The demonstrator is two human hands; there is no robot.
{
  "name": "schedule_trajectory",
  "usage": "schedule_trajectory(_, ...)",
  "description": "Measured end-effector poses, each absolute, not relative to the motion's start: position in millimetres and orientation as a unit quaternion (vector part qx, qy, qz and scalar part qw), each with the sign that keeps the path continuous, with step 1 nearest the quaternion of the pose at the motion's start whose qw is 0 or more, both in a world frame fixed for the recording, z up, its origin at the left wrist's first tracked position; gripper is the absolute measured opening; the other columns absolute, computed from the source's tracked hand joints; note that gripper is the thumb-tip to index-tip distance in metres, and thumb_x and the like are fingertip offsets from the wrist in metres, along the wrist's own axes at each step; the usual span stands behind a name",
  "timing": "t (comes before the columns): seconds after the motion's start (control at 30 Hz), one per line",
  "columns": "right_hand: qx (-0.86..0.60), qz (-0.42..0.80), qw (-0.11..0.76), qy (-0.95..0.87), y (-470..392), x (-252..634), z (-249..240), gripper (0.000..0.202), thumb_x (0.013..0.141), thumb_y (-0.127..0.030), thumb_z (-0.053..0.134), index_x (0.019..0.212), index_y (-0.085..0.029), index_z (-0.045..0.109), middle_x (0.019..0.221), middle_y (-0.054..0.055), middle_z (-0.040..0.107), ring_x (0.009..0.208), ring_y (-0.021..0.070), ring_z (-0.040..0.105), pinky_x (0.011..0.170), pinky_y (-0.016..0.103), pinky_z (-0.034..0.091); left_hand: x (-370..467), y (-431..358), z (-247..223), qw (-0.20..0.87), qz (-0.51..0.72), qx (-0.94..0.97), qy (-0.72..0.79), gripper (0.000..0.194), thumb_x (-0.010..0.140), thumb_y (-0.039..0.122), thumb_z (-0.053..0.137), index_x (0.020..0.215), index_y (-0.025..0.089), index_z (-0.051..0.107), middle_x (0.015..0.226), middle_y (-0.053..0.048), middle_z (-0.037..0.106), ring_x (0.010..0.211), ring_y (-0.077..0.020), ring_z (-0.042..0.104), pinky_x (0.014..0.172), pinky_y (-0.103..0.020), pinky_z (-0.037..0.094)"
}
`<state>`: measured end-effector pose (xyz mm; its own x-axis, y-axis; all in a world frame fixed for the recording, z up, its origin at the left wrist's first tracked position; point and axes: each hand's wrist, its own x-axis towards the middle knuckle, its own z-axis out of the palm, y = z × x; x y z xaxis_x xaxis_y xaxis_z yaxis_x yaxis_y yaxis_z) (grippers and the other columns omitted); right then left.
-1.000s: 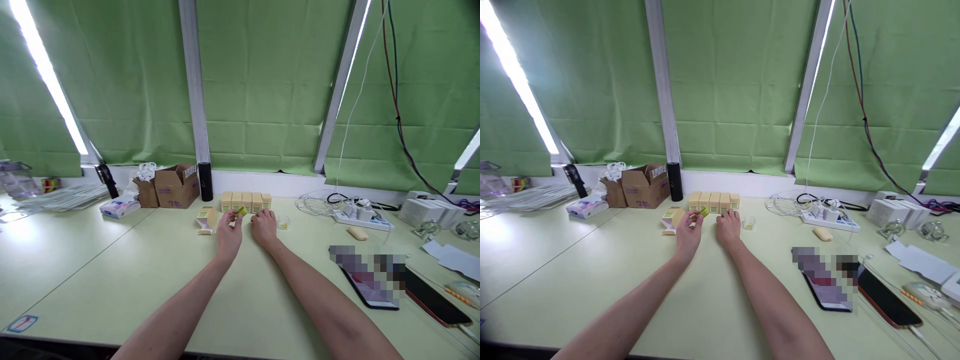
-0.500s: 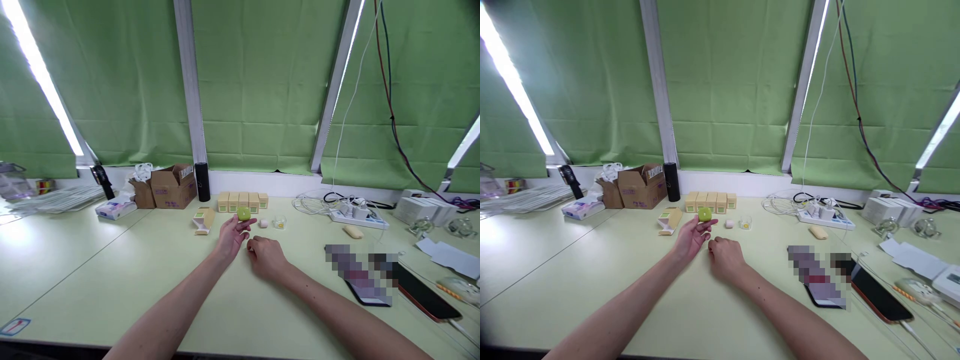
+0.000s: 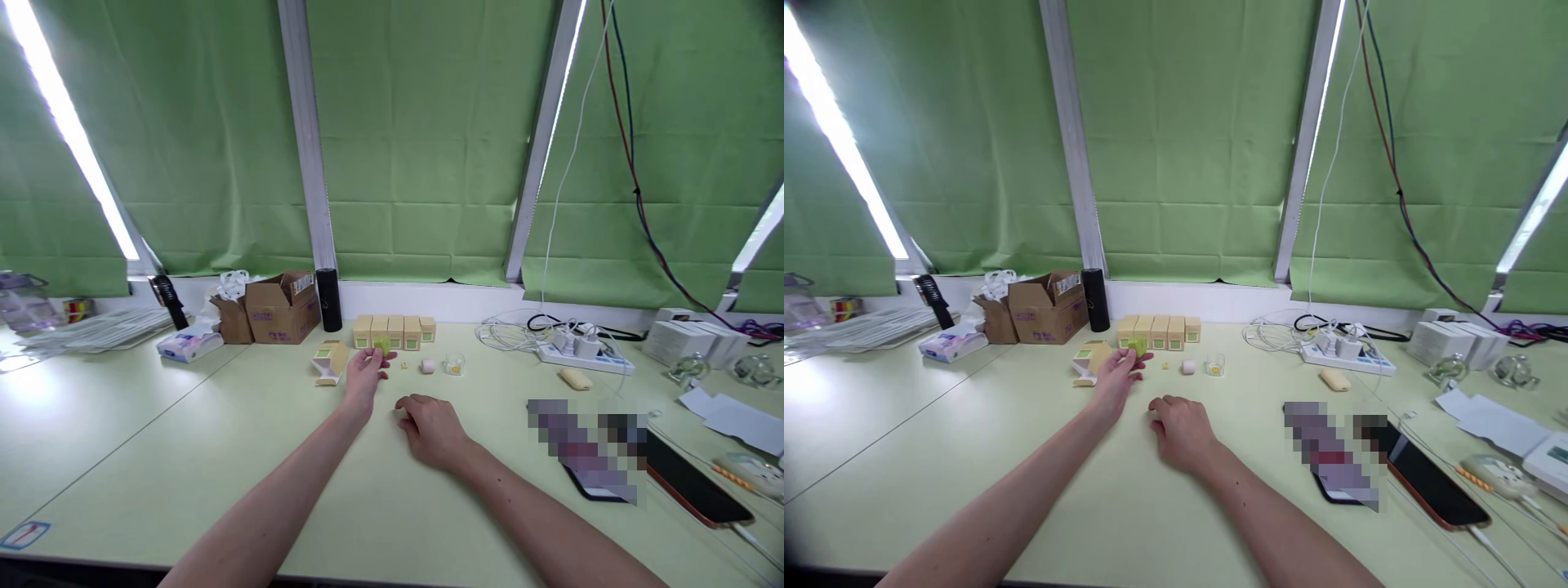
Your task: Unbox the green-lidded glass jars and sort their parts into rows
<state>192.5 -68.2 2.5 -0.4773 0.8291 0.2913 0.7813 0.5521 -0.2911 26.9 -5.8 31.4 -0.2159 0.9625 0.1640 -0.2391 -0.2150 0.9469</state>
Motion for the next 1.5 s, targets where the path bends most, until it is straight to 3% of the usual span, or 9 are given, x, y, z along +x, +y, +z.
schedule_trajectory(0.13,-0.468,0.054,0.203,-0.859,-68,192,1,0.027,0.094,-0.022,0.056,0.119,-0.026,0.065,0.114,0.003,0.075,0.097,0.0212,0.070,0.072,0.030,0.040,10,8,43,0.159,0.606,0.563,0.539,0.010,0.093,0.029,0.058,0.090,0.021,0.062,0.099,-0.010,0.076,0.092,-0.0244,0.065,0.082,-0.037,0.047)
schedule_trajectory(0.2,-0.469,0.056,0.201,-0.858,-68,192,1,0.027,0.095,-0.022,0.055,0.119,-0.026,0.065,0.114,0.003,0.075,0.097,0.0212,0.070,0.071,0.030,0.040,2,11,49,0.058,0.535,0.621,0.569,0.015,0.095,0.027,0.053,0.098,0.021,0.067,0.103,-0.010,0.076,0.098,-0.0271,0.064,0.087,-0.040,0.046)
schedule_trajectory(0.3,-0.471,0.057,0.198,-0.858,-68,192,1,0.027,0.095,-0.022,0.055,0.120,-0.026,0.064,0.115,0.003,0.075,0.098,0.0213,0.070,0.071,0.030,0.040,-9,16,54,-0.054,0.403,0.680,0.611,0.024,0.095,0.024,0.051,0.101,0.024,0.074,0.101,-0.009,0.077,0.109,-0.0319,0.059,0.091,-0.044,0.042)
schedule_trajectory(0.43,-0.475,0.056,0.193,-0.857,-67,191,1,0.026,0.095,-0.022,0.055,0.119,-0.026,0.065,0.114,0.003,0.075,0.098,0.0213,0.070,0.071,0.031,0.039,-16,23,49,-0.142,0.213,0.725,0.639,0.032,0.093,0.017,0.048,0.087,0.023,0.079,0.095,-0.013,0.077,0.113,-0.0361,0.052,0.092,-0.048,0.036)
schedule_trajectory(0.53,-0.471,0.058,0.195,-0.858,-67,191,1,0.024,0.095,-0.022,0.054,0.116,-0.026,0.065,0.113,0.002,0.075,0.099,0.0210,0.069,0.072,0.031,0.039,-18,26,41,-0.153,0.144,0.729,0.652,0.032,0.088,0.011,0.050,0.086,0.020,0.080,0.091,-0.017,0.076,0.112,-0.0372,0.050,0.090,-0.047,0.034)
schedule_trajectory(0.77,-0.469,0.056,0.190,-0.861,-67,191,1,0.023,0.096,-0.023,0.054,0.115,-0.026,0.065,0.113,0.002,0.074,0.098,0.0204,0.068,0.072,0.030,0.039,-19,29,27,-0.145,0.121,0.726,0.661,0.030,0.087,0.010,0.051,0.086,0.019,0.080,0.091,-0.019,0.075,0.113,-0.0374,0.049,0.091,-0.046,0.033)
schedule_trajectory(1.33,-0.472,0.058,0.183,-0.860,-70,190,5,0.023,0.096,-0.024,0.056,0.116,-0.026,0.065,0.114,0.003,0.074,0.101,0.0205,0.069,0.075,0.030,0.042,-22,33,15,-0.128,0.172,0.734,0.644,0.028,0.088,0.018,0.051,0.084,0.020,0.078,0.092,-0.022,0.074,0.112,-0.0397,0.049,0.093,-0.051,0.033)
schedule_trajectory(1.5,-0.469,0.057,0.188,-0.861,-69,191,4,0.023,0.095,-0.023,0.056,0.116,-0.025,0.066,0.112,0.003,0.074,0.099,0.0205,0.069,0.075,0.030,0.041,-23,30,19,-0.136,0.188,0.733,0.640,0.027,0.087,0.018,0.051,0.092,0.019,0.078,0.096,-0.023,0.074,0.116,-0.0407,0.048,0.095,-0.052,0.033)
